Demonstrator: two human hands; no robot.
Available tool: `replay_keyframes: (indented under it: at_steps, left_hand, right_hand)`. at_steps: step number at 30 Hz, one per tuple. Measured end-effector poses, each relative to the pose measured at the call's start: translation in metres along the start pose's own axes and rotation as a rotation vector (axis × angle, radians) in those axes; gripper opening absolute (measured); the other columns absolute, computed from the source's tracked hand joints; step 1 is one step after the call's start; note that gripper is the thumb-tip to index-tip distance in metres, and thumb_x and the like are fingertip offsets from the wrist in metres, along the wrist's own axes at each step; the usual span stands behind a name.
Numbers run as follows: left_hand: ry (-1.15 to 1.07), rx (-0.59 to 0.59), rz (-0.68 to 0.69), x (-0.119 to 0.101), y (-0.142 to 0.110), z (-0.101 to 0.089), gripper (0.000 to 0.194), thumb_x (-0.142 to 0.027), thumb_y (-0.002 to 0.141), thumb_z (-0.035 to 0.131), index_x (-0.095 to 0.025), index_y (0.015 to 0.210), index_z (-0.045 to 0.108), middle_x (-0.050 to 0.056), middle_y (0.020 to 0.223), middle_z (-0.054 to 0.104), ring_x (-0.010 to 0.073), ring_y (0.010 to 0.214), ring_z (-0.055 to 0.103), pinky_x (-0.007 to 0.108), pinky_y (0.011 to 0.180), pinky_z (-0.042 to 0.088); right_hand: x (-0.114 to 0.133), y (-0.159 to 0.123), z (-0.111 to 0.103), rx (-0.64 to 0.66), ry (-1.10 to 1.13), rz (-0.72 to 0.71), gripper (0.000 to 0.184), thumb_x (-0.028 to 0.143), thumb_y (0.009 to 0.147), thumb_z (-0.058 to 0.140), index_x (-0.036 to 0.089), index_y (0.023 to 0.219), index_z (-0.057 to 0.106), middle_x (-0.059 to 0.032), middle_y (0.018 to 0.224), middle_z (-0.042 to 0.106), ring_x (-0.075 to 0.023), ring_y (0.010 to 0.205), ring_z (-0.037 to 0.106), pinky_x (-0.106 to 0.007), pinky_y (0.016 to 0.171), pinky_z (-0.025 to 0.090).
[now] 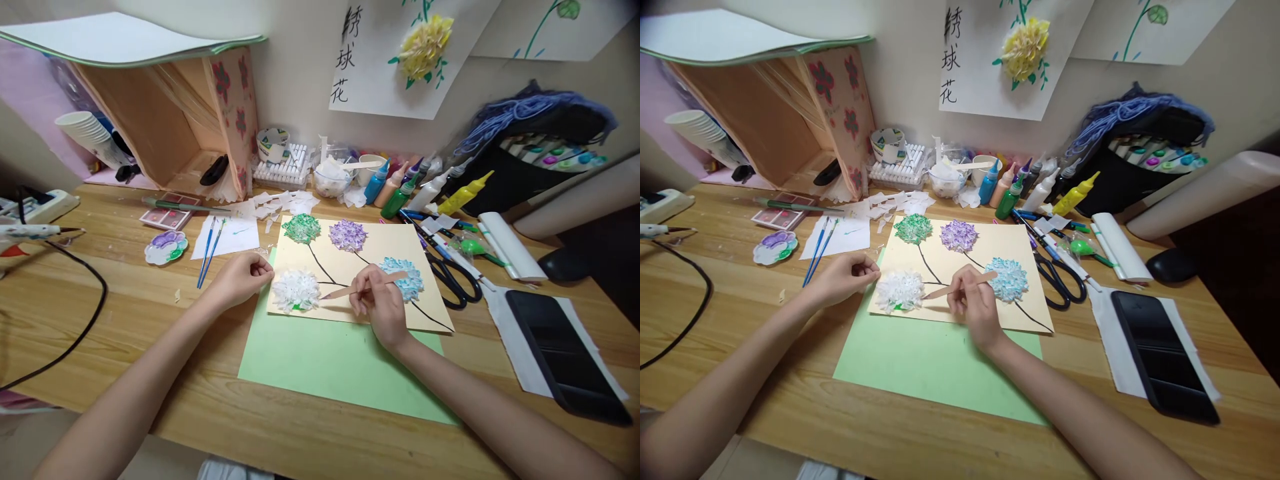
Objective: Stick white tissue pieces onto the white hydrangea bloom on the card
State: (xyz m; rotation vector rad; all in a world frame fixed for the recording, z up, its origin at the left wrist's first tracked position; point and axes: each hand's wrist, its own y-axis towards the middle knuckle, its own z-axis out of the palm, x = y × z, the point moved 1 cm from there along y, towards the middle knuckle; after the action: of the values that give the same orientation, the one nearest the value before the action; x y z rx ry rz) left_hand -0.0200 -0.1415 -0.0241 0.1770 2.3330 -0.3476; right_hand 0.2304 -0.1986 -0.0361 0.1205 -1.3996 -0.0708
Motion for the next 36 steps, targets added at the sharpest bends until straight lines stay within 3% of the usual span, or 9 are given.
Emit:
replay_keyframes:
  at_steps: [3,8,19,25,30,36]
  left_hand:
    - [0.002,-0.005,0.063,0.004,-0.005,0.001,0.017,-0.034,0.077,0.057,-0.017,0.078,0.061,0.001,0.072,0.060,0.0131,0.063,0.054,0.024,0.055,0.041]
    - [0.057,-0.039,0.139,0.005,-0.014,0.003,0.010,-0.029,0.082,0.054,-0.020,0.082,0.059,0.001,0.079,0.058,0.0139,0.069,0.053,0.026,0.062,0.042]
    - [0.063,0.018,0.149,0.003,-0.015,0.002,0.004,-0.025,0.083,0.054,-0.026,0.085,0.057,0.003,0.077,0.058,0.0185,0.071,0.053,0.032,0.061,0.042]
    - [0.129,-0.013,0.119,0.003,-0.015,0.003,0.007,-0.024,0.082,0.051,-0.025,0.084,0.057,0.002,0.075,0.057,0.0170,0.068,0.052,0.030,0.061,0.041]
    - [0.138,-0.031,0.128,0.003,-0.015,0.002,0.008,-0.023,0.084,0.048,-0.022,0.085,0.056,0.001,0.077,0.057,0.0155,0.069,0.052,0.028,0.062,0.040]
    - [0.102,-0.087,0.130,0.004,-0.011,0.000,0.018,-0.028,0.090,0.041,-0.020,0.089,0.057,0.001,0.080,0.060,0.0158,0.070,0.053,0.028,0.065,0.039]
  right_hand:
    - [-0.002,0.004,-0.001,0.077,0.081,0.129,0.035,0.045,0.095,0.040,0.020,0.073,0.049,0.0045,0.050,0.046,-0.0089,0.041,0.041,-0.021,0.040,0.029]
    - [-0.004,0.000,-0.003,0.151,0.135,0.221,0.032,0.039,0.098,0.035,0.021,0.078,0.052,0.0026,0.055,0.051,-0.0099,0.045,0.043,-0.022,0.044,0.034]
    - [0.000,-0.014,-0.015,0.279,-0.017,0.090,0.024,0.033,0.096,0.036,0.030,0.104,0.059,-0.0037,0.071,0.058,-0.0192,0.065,0.054,-0.034,0.056,0.044]
    - [0.003,-0.006,-0.011,0.292,-0.183,0.057,0.021,0.026,0.096,0.038,0.028,0.101,0.059,-0.0044,0.074,0.057,-0.0192,0.066,0.054,-0.033,0.056,0.044]
    - [-0.001,-0.007,-0.005,0.259,-0.146,0.000,0.022,0.022,0.097,0.035,0.024,0.100,0.058,-0.0041,0.076,0.058,-0.0168,0.067,0.057,-0.033,0.059,0.047]
    - [0.000,-0.005,0.001,-0.019,-0.089,-0.142,0.015,0.028,0.096,0.041,0.022,0.089,0.053,0.0006,0.066,0.055,-0.0132,0.057,0.053,-0.026,0.053,0.041]
